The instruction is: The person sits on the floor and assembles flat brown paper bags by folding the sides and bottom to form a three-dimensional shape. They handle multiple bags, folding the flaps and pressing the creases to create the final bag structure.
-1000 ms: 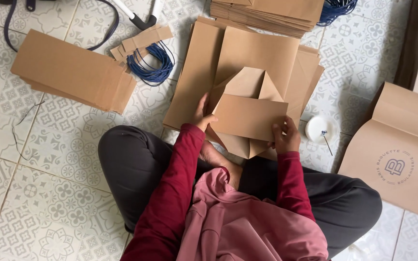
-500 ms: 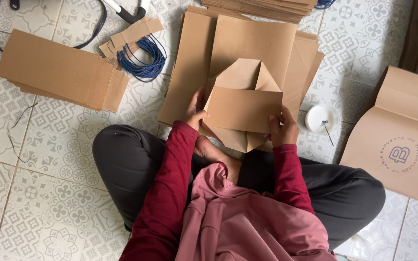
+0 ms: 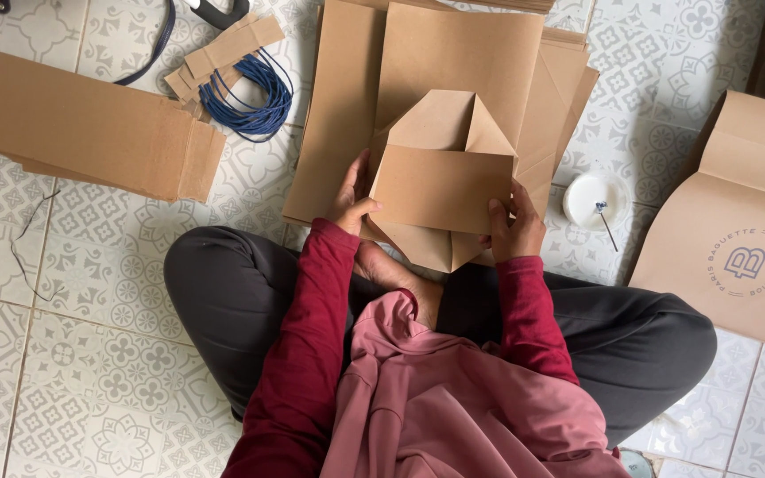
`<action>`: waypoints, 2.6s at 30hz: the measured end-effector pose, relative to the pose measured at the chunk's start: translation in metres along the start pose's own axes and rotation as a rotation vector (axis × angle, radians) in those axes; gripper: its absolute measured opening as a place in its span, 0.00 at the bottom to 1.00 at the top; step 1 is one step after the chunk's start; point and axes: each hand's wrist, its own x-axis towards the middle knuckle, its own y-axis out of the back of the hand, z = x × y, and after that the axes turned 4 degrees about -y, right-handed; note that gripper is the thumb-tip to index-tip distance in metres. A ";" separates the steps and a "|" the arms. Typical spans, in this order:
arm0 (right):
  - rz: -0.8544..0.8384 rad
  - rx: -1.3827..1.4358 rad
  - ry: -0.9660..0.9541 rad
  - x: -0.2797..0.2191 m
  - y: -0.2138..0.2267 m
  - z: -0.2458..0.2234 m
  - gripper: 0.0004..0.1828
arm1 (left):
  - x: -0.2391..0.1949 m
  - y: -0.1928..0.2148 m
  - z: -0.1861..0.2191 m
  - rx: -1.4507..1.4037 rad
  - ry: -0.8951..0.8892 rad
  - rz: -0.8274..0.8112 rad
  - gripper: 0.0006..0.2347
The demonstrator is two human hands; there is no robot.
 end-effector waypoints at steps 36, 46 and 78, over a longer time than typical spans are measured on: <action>0.036 -0.012 -0.055 0.002 -0.004 0.005 0.20 | 0.006 0.002 -0.009 0.564 0.156 0.003 0.42; 0.003 -0.014 -0.051 0.003 -0.004 0.004 0.21 | 0.007 0.000 -0.006 0.624 0.183 -0.001 0.42; -0.085 -0.151 -0.018 0.007 -0.004 0.010 0.24 | 0.036 -0.100 -0.029 1.793 0.512 -0.030 0.37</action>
